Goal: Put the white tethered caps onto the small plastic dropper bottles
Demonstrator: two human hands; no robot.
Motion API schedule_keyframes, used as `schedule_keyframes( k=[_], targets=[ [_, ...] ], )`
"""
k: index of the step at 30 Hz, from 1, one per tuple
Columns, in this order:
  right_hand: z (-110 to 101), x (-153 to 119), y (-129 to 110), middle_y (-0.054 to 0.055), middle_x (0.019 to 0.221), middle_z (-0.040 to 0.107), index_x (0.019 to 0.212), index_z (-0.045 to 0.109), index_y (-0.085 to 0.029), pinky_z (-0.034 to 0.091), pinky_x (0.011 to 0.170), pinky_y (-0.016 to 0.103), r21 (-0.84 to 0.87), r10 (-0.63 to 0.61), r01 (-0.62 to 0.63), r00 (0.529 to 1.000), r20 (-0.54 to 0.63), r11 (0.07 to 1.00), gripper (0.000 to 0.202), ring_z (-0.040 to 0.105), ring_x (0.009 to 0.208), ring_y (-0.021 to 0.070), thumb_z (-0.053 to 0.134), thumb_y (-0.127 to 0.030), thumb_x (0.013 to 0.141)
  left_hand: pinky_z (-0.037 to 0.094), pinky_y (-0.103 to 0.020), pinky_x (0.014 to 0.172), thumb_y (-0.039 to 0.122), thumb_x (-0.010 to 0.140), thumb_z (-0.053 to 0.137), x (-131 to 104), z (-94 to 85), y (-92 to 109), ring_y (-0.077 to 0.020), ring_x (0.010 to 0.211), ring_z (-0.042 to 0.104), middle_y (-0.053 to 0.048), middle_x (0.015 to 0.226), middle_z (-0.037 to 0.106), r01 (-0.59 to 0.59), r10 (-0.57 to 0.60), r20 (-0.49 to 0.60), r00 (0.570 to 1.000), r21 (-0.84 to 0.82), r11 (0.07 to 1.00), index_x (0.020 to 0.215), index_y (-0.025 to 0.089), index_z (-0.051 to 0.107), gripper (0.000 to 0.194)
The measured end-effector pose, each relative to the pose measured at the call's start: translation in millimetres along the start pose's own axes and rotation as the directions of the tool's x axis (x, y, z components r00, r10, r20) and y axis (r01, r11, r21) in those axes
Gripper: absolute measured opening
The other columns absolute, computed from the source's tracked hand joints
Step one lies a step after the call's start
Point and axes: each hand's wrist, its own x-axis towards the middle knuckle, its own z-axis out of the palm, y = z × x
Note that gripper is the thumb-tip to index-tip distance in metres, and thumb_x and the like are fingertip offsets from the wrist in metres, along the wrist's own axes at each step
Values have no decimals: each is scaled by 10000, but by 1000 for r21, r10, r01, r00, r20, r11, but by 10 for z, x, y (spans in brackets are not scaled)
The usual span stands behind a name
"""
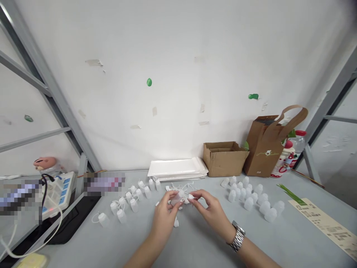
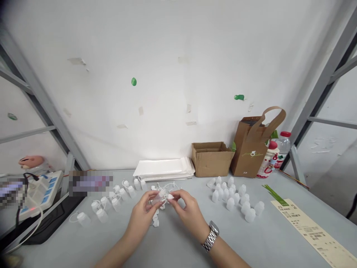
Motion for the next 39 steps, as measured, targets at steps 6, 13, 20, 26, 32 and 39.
schedule_keyframes(
  k=[6,13,20,26,32,39],
  targets=[
    [-30,12,-5,15,808,650,879,621,-210,467,715,271,-28,-8,9,1000,22,1000,165,600,764,159,542,-345,826,498,-308,747,230,717,605,2,-6,-4,-232,958,556,-55,959,625,-169,165,70,984,68,983,874,242,685,176],
    [-122,37,-44,13,771,642,842,639,-202,458,700,258,-19,8,-6,994,113,1000,158,596,747,157,556,-336,822,526,-347,777,209,702,571,35,-29,-20,-204,896,608,-28,961,644,-107,109,188,976,-24,994,894,244,694,231],
    [-199,27,-41,22,748,612,849,631,-190,437,671,254,-113,-128,151,974,190,982,140,569,711,150,517,-270,853,524,-333,743,209,714,539,7,-42,17,-184,740,655,-47,939,681,-57,44,249,967,44,997,935,214,685,265],
    [-229,42,-98,6,706,592,800,609,-189,426,648,245,-163,-58,101,967,248,981,135,555,681,144,513,-270,852,522,-313,691,237,730,527,-9,-30,25,-166,661,642,-53,876,679,-73,48,300,953,74,995,936,202,688,264],
    [-108,30,-84,-14,651,582,797,551,-188,425,618,249,-165,92,-64,982,164,984,163,543,621,138,458,-300,872,510,-320,737,228,735,517,15,-29,-29,-180,743,646,-56,938,668,-131,99,228,969,127,983,968,220,677,283],
    [-108,18,-78,22,788,647,870,581,-202,463,710,271,-98,16,-2,991,133,995,147,605,747,158,479,-307,865,489,-335,775,222,697,557,1,-8,34,-187,750,653,-46,893,669,20,-22,192,981,10,1000,1096,186,593,402]
  ],
)
